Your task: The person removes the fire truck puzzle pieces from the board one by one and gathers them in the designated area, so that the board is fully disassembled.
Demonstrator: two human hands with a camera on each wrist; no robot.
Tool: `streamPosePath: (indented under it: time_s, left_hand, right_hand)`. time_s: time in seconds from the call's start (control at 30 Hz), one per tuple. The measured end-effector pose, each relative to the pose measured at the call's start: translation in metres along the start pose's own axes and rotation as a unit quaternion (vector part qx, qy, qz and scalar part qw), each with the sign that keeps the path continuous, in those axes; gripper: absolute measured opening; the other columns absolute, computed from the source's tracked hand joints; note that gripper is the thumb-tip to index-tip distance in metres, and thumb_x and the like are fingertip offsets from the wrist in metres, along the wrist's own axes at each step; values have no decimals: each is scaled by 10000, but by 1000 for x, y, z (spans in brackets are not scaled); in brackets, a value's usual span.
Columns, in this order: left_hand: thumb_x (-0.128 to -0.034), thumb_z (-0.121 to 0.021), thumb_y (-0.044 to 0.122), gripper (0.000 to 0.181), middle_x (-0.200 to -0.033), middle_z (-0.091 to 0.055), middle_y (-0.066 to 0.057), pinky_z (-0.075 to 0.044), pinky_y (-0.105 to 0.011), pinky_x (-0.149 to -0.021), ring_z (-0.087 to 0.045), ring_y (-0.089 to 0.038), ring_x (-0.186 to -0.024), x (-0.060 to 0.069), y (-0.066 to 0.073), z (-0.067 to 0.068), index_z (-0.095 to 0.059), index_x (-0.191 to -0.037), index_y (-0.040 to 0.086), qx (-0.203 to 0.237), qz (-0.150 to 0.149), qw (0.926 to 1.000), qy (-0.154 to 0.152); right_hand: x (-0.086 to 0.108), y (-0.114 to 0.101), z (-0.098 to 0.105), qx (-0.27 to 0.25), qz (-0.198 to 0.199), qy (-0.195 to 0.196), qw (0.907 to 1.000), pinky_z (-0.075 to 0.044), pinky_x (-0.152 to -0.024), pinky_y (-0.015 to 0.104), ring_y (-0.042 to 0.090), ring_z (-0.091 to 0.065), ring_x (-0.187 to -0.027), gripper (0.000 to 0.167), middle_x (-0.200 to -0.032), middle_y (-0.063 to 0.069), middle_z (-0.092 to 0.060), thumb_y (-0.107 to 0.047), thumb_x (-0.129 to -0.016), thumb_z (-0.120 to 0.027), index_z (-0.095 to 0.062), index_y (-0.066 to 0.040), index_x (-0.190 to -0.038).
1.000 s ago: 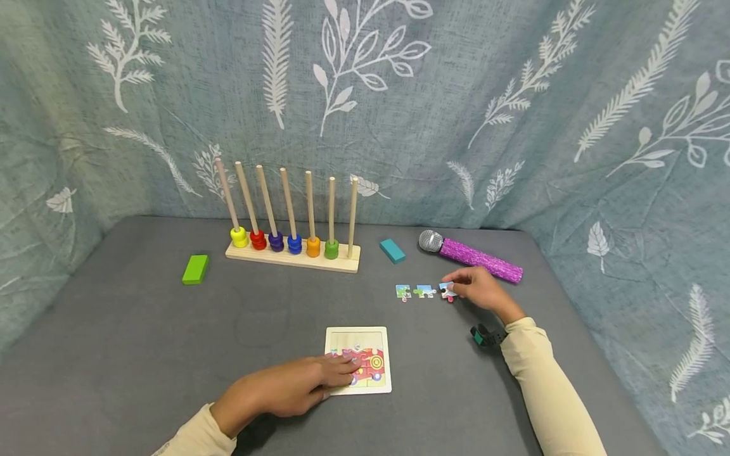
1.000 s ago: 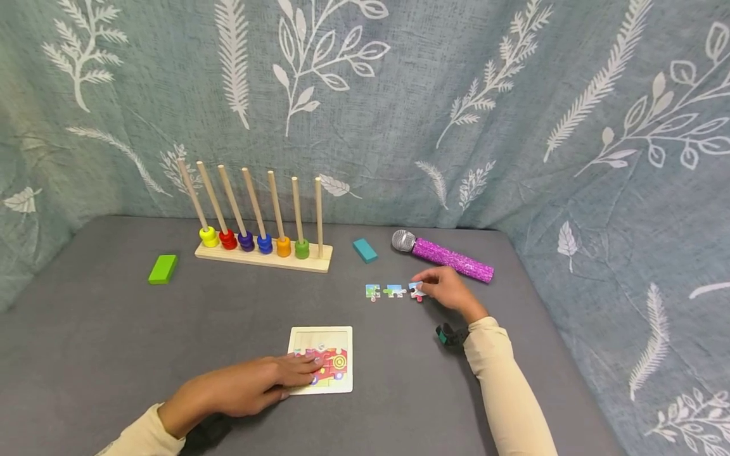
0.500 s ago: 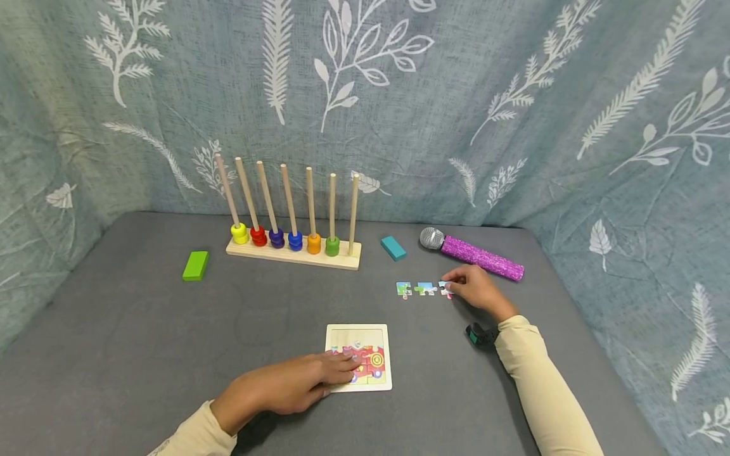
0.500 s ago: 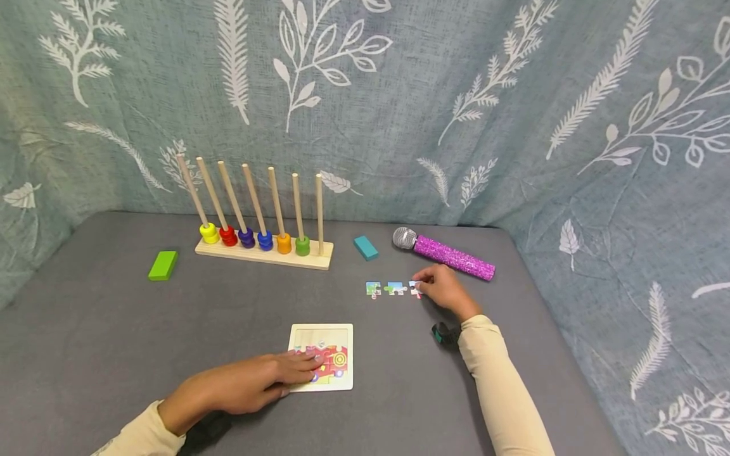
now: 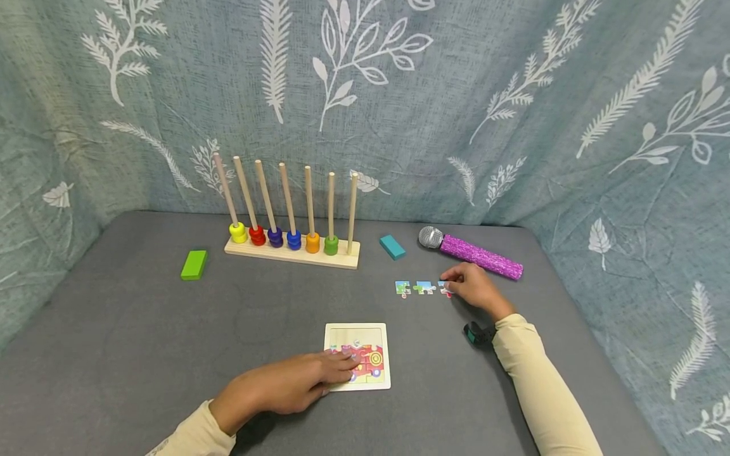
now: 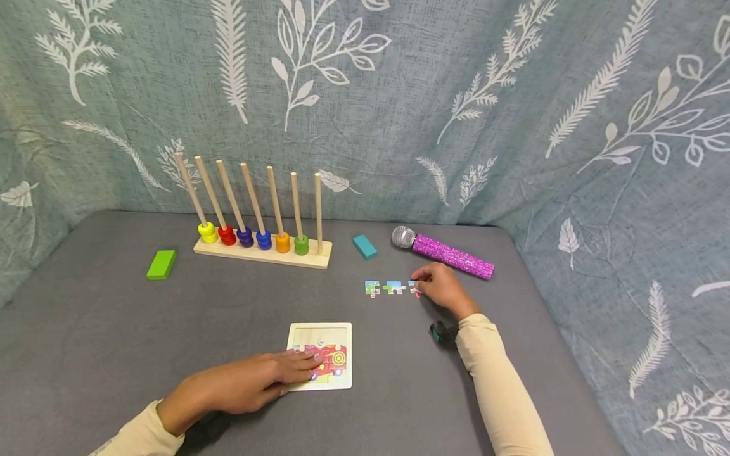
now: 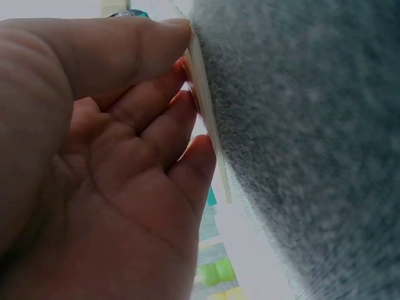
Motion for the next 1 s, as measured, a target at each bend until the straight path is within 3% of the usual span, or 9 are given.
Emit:
streamPosePath:
  time_s: [0.13,0.27,0.4,0.53,0.7,0.83,1.0]
  left_hand:
    - [-944,-564,-12,379,-1437,-497,-17,-365,-377,-1067,-409,-191,-1354,-1,5,2,-617,-1313,54,-401,-162,9990,149]
    - [-924,-603,-8,333,-1375,-558,-30,-405,-379,-1035,-471,-196,-1307,-1,9,5,-670,-1245,53,-598,-373,9968,384]
    - [-912,-630,-2,316,-1335,-591,-32,-430,-370,-1011,-511,-188,-1268,-1,12,10,-681,-1221,41,-449,-522,9959,592]
    - [-909,-640,-5,293,-1280,-624,-39,-460,-359,-977,-549,-168,-1218,-3,11,17,-690,-1195,28,-81,-577,9946,863]
    - [-914,-652,30,316,-1321,-593,-101,-463,-411,-970,-535,-221,-1242,-4,3,27,-663,-1228,1,82,-270,9929,1155]
    - [-913,-678,109,373,-1388,-526,-154,-433,-487,-985,-490,-300,-1283,-1,-7,34,-635,-1264,-10,-122,309,9898,1388]
    - [-905,-704,204,484,-1458,-443,-182,-356,-554,-1032,-396,-355,-1349,2,-17,35,-585,-1317,-20,-456,852,9856,1384]
  right_hand:
    - [2,-1,1,-74,-50,86,9999,-466,-678,323,194,-573,-782,164,-964,151,-657,8,-861,-679,-722,37,-1017]
    - [5,-7,1,-130,15,154,9998,-453,-621,296,156,-575,-700,176,-952,149,-644,15,-863,-672,-716,39,-1032]
    - [8,-20,0,-229,93,138,9996,-439,-554,282,133,-562,-621,179,-893,124,-634,16,-880,-649,-707,47,-1046]
    - [9,-34,-3,-217,221,38,9995,-444,-571,290,145,-547,-673,176,-902,104,-644,-5,-899,-647,-712,33,-1058]
    - [11,-52,-10,-86,506,-49,9987,-475,-637,311,171,-579,-762,165,-939,91,-680,-21,-892,-660,-730,5,-1039]
    - [13,-66,-20,-124,684,-270,9972,-490,-660,298,142,-591,-765,159,-926,57,-694,-48,-898,-667,-737,-9,-1036]
    - [19,-85,-35,-572,777,-661,9931,-491,-647,277,113,-582,-728,153,-870,3,-690,-77,-910,-666,-741,-14,-1028]
Point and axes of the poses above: each hand's wrist, its own x-axis away from the middle knuckle, its own z-axis out of the back of the hand, y = z × x, the point moved 10 cm from there along -x, towards the middle knuckle
